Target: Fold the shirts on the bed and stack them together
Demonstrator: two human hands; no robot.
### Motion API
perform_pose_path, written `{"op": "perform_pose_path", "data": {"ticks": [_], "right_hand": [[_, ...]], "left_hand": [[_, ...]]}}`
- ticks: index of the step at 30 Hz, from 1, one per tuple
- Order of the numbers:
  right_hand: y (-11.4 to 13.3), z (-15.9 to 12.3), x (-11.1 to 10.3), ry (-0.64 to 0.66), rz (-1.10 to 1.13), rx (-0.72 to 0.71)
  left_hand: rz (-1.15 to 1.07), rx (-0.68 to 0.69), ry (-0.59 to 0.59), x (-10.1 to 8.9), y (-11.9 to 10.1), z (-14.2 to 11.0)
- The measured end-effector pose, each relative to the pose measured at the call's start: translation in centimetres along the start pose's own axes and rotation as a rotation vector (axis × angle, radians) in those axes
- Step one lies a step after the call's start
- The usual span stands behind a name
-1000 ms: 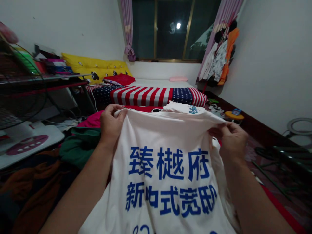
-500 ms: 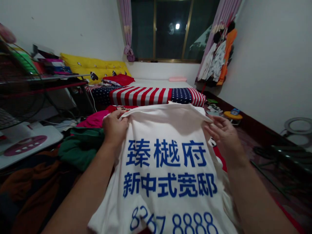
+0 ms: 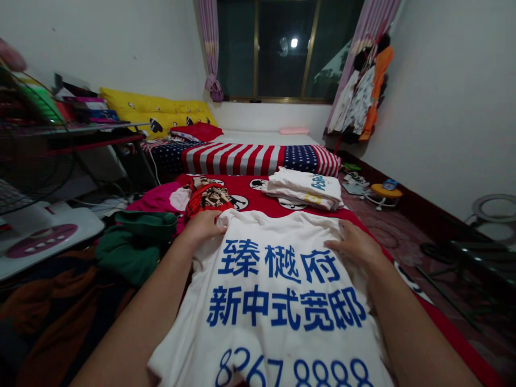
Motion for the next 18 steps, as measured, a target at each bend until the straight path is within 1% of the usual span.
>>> {"op": "perform_pose_path", "data": {"ticks": [3,5,6,7,8,9,10,11,13,14,15,16,18], "right_hand": [[0.5,-0.4,0.2,0.115,-0.096,-0.027],[1.1,-0.6,0.2,0.147,-0.087,-0.050],[1.4,-0.7,0.2,0.158,-0.027,-0.065],[1.8,-0.7,0.2,0.158,0.077,-0.079],[2.1,-0.7,0.1,0.138,0.217,-0.081],[2.4,-0.7,-0.1,0.088,0.386,-0.061],[2.5,-0.5,-0.4,-0.002,0.573,-0.020],[2.5,-0.4,-0.8,-0.130,0.763,0.031],[2.4,-0.1,-1.6,-0.414,1.099,0.095],[2.4,0.0,-1.9,-0.527,1.225,0.095],[2.5,0.1,-2.1,-0.599,1.314,0.079],[2.7,0.3,-2.2,-0.626,1.364,0.057],[3.2,0.4,-2.3,-0.596,1.365,0.031]], "left_hand": [[0.247,0.047,0.079,0.5,0.1,-0.5],[0.277,0.006,0.163,0.8,0.4,-0.8],[0.230,-0.032,0.216,0.9,0.4,-0.9],[0.130,-0.072,0.269,0.9,0.3,-0.9],[-0.027,-0.110,0.297,0.9,0.1,-0.9],[-0.233,-0.142,0.288,0.6,-0.3,-0.7],[-0.465,-0.159,0.241,0.2,-0.7,-0.5],[-0.699,-0.153,0.170,-0.2,-1.2,-0.3],[-1.079,-0.066,0.051,-0.9,-2.3,-0.1],[-1.197,-0.006,0.036,-1.0,-2.8,-0.2],[-1.262,0.047,0.059,-0.9,-3.4,-0.3],[-1.278,0.081,0.090,-0.6,-3.9,-0.5],[-1.204,0.081,0.135,0.2,-4.4,-0.7]]}}
Point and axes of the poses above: each hand's wrist, its own z-axis towards the middle knuckle, its own x-axis out of the palm, y = z × x, the point moved 5 cm from there along z, towards the middle knuckle, and after that the axes turned 14 degrees about -x, right-handed, at the moved point
